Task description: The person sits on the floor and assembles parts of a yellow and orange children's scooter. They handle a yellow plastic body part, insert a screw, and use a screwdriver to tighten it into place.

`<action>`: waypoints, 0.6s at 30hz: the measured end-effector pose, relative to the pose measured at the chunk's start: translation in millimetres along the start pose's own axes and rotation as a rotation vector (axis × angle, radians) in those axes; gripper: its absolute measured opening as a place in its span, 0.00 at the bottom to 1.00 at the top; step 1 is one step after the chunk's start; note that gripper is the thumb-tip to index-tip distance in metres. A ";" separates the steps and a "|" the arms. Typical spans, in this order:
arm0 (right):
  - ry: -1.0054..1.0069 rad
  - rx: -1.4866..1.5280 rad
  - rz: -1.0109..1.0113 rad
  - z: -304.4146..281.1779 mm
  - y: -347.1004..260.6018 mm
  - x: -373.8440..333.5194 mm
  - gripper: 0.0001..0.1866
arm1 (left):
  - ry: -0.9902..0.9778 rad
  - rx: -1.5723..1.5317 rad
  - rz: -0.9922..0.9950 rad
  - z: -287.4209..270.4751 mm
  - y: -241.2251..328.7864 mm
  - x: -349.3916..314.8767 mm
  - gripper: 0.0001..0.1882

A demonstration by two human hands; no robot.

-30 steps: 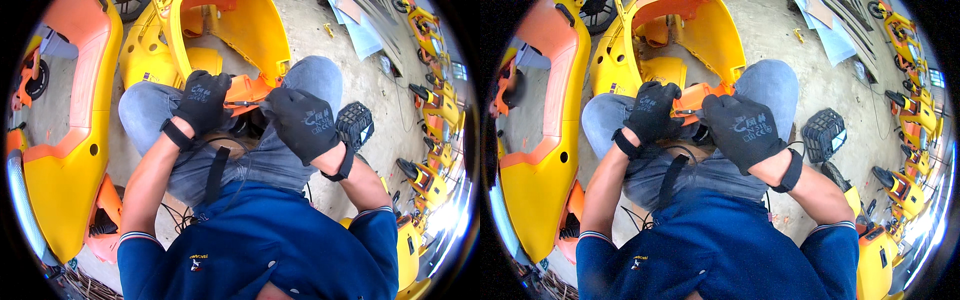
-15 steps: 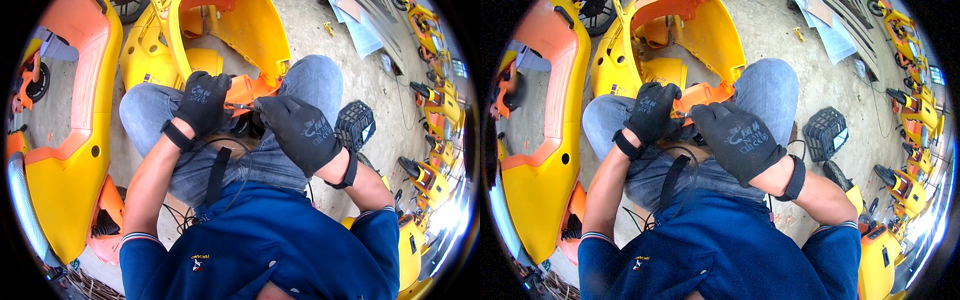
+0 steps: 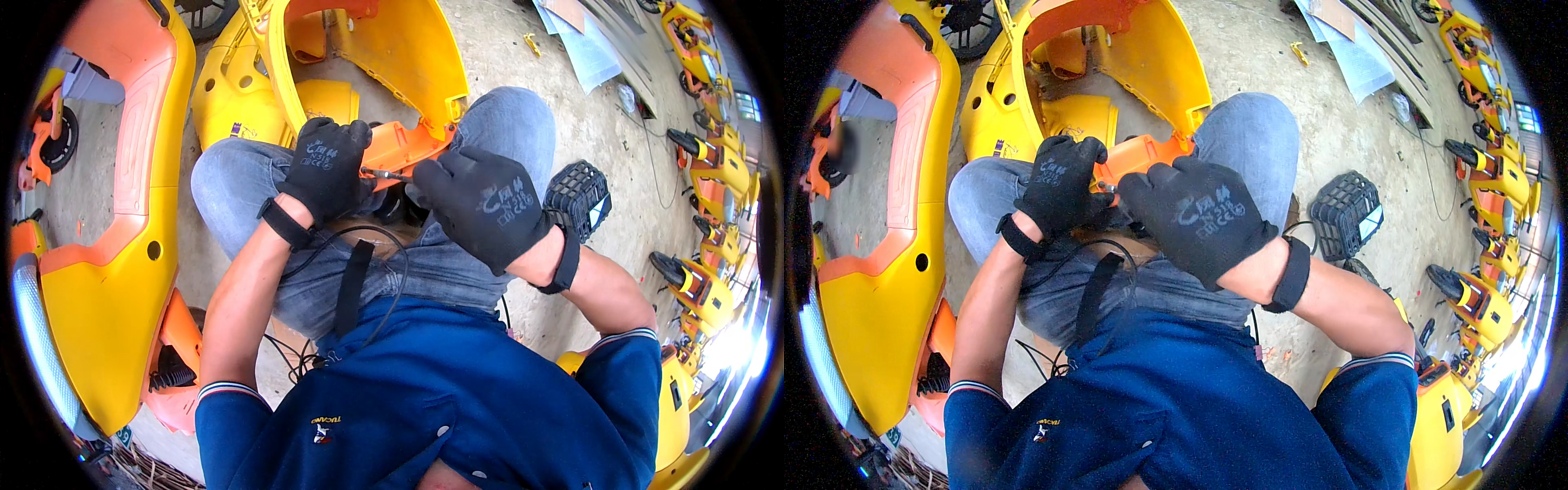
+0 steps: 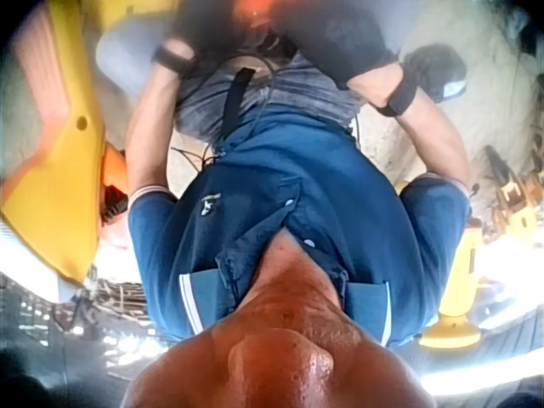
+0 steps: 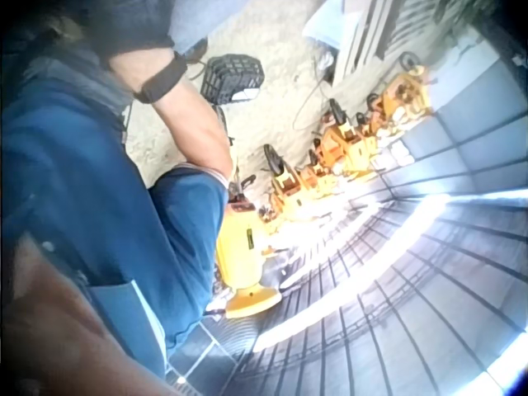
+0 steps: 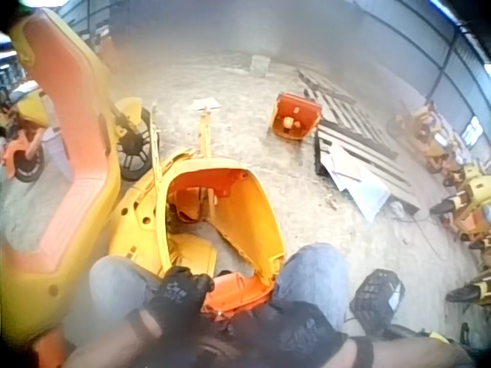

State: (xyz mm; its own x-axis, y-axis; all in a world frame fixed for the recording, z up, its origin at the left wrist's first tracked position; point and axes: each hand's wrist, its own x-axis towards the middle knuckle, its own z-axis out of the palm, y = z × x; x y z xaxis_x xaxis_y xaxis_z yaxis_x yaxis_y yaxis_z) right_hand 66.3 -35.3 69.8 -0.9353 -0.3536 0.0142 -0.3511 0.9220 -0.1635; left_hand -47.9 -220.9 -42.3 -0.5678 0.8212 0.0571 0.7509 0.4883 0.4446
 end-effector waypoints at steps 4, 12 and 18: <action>-0.010 0.071 0.119 8.9 1.7 0.7 0.08 | 0.006 0.001 0.007 1.2 -0.8 0.1 0.27; 0.125 0.063 0.074 15.0 -6.0 -8.1 0.13 | 0.012 0.001 0.017 0.8 -1.6 -0.1 0.25; 0.055 0.087 0.092 2.4 -10.5 -4.2 0.20 | 0.027 -0.001 0.023 -0.5 -0.2 -0.5 0.25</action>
State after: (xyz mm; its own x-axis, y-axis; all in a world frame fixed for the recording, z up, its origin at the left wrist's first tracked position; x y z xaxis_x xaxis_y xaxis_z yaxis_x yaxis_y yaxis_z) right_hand 74.0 -43.8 69.2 -0.9652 -0.2567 0.0491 -0.2607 0.9321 -0.2514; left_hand -47.9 -221.5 -42.0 -0.5597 0.8236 0.0916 0.7634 0.4694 0.4436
